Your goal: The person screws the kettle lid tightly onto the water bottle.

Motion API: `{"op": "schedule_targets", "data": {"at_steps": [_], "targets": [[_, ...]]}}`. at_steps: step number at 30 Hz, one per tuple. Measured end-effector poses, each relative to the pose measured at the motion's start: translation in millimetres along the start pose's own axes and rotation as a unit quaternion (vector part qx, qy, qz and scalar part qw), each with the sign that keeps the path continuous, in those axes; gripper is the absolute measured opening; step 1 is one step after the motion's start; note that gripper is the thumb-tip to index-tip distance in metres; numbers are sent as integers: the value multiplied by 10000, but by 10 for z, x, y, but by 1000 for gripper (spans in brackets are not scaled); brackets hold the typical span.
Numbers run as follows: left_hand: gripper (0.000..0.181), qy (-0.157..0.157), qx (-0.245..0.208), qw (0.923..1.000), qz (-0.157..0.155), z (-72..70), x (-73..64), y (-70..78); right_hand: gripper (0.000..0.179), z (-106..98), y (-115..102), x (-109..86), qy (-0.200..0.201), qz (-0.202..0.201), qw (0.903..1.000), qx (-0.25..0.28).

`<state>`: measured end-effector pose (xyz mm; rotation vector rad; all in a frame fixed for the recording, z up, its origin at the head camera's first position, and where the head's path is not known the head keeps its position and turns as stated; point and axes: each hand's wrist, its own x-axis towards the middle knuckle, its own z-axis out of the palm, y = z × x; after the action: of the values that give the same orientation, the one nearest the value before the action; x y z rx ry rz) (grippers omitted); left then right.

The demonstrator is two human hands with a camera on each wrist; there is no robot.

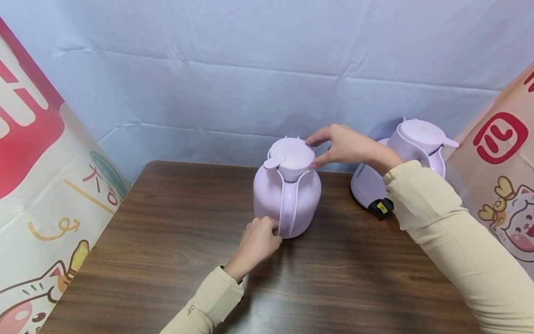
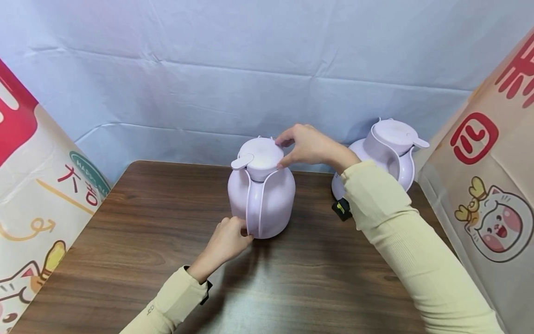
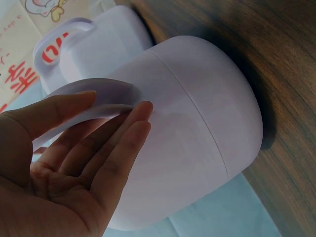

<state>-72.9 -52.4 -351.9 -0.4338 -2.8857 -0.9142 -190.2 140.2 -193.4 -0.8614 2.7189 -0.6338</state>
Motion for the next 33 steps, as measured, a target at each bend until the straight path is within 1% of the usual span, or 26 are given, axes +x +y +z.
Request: {"op": "schedule_targets", "data": {"at_steps": [10, 19, 25, 33], "targets": [[35, -4, -3, 10000, -34, 3, -2, 2, 46, 37, -51, -40, 286, 183, 9994, -82], [34, 14, -15, 10000, -26, 11, -9, 8, 38, 71, -110, -71, 499, 201, 9982, -266], [34, 17, -17, 10000, -39, 15, -12, 11, 37, 57, -121, -72, 422, 256, 9984, -267], [33, 2, -4, 10000, -37, 7, -1, 10, 39, 22, -103, -46, 296, 252, 9990, -220]]}}
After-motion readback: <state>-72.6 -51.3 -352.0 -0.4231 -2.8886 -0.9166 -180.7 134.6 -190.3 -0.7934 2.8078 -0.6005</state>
